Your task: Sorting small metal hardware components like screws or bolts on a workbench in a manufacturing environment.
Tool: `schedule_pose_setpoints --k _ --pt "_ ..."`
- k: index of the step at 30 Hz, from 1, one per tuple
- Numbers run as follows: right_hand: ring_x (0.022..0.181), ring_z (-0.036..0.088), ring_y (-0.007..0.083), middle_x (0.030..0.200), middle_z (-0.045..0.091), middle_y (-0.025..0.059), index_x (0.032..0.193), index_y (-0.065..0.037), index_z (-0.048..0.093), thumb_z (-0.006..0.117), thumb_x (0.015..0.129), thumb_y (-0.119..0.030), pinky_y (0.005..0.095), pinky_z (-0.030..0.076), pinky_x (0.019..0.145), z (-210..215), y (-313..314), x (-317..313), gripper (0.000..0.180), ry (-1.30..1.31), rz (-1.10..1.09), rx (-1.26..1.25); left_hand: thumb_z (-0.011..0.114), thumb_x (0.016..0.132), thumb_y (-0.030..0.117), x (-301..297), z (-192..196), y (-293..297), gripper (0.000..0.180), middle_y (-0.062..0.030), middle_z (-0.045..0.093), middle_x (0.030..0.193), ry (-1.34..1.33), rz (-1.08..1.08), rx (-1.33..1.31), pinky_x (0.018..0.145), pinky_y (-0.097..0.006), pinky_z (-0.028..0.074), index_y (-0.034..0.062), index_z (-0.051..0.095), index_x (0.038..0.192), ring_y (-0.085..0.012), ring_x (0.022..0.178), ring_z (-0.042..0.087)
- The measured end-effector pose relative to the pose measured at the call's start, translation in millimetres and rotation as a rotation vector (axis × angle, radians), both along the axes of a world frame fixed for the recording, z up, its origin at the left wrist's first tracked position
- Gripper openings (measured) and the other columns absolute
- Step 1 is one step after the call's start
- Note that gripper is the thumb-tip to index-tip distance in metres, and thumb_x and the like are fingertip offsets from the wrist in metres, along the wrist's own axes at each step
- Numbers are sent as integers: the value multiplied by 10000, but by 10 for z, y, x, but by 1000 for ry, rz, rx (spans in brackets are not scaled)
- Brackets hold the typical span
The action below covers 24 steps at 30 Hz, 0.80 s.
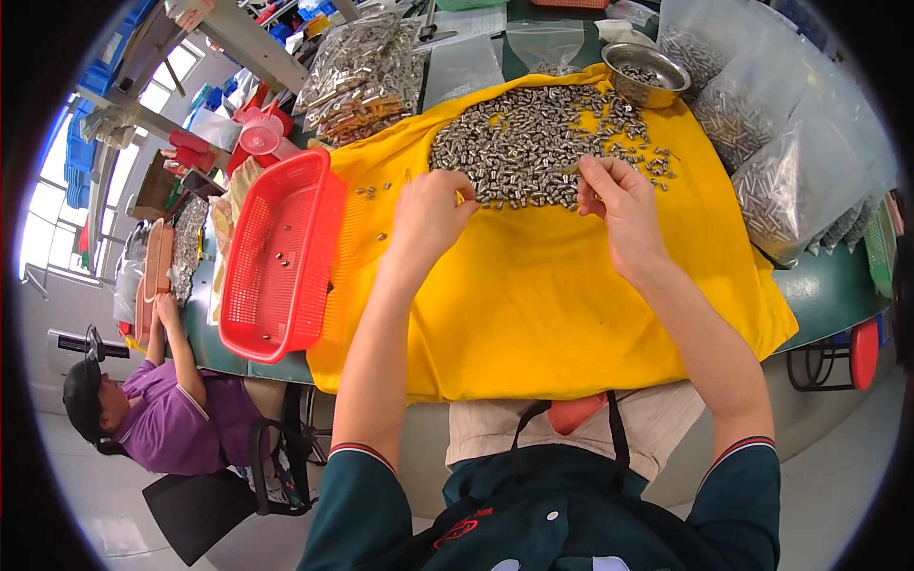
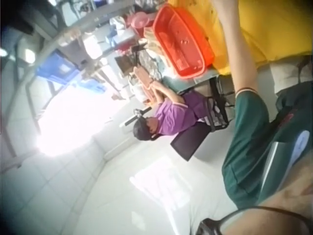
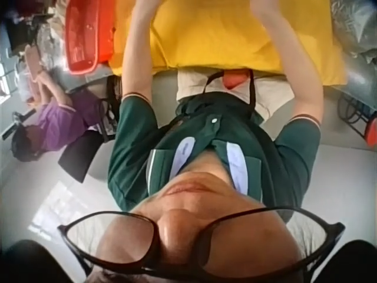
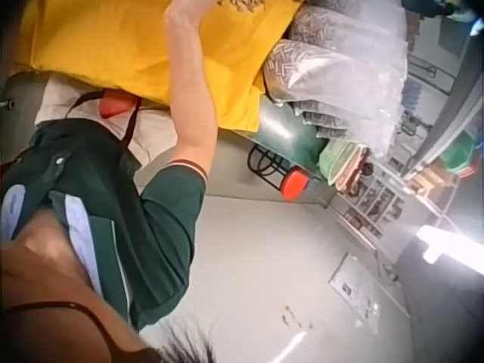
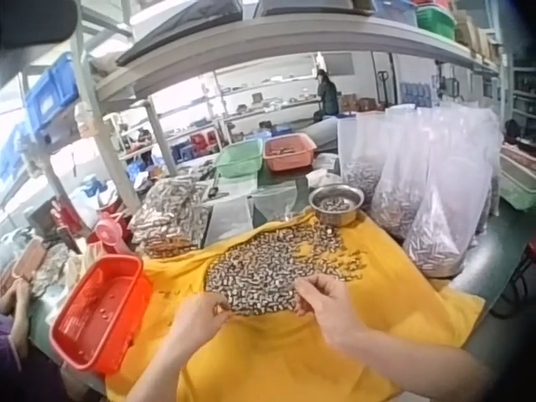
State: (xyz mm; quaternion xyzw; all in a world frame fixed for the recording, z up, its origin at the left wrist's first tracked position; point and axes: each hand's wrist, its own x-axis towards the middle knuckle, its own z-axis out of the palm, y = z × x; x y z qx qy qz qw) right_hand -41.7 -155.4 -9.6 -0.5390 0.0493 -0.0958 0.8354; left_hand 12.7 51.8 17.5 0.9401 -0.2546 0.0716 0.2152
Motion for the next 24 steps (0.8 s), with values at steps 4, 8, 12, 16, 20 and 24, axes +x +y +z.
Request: schedule_pose_setpoints --k 4,8,12,16,20,24 --pt "546 457 44 624 529 -18 751 -46 569 606 826 -187 197 378 517 10 5 -1 164 15 -1 15 665 653 96 40 -253 -116 117 -90 481 515 72 -35 -169 491 -320 374 37 636 750 -194 488 475" --pt "549 459 43 624 528 -18 759 -40 571 603 829 -186 194 378 515 33 12 -10 165 16 7 -4 658 659 80 -20 -250 -117 116 -85 454 494 68 17 -175 489 -318 371 18 623 750 -188 461 451" --pt "550 451 33 626 529 -20 764 -33 576 598 831 -166 183 369 508 49 35 -23 150 -16 -22 -25 644 707 89 -81 -182 -128 121 -40 472 509 158 62 -157 482 -275 356 0 612 782 -139 479 441" --pt "563 446 15 645 544 -22 768 -32 586 600 825 -132 170 361 506 54 56 -54 116 -126 -81 -222 596 803 114 -110 -106 -113 104 -8 532 708 845 -74 -1033 487 -193 319 33 552 851 -48 545 377" --pt "581 480 38 674 574 -8 771 -22 588 609 801 -99 189 384 522 95 101 -111 85 -248 -104 -331 587 814 105 -134 -168 -135 81 -20 534 733 1386 -129 -1431 493 -179 310 49 551 860 -41 567 371" --pt "569 486 56 672 576 4 762 -18 585 618 782 -79 200 391 519 88 120 -126 72 -332 -127 -500 612 804 105 -173 -167 -190 89 -18 546 730 1357 -157 -1362 514 -181 336 47 594 869 -55 577 401"
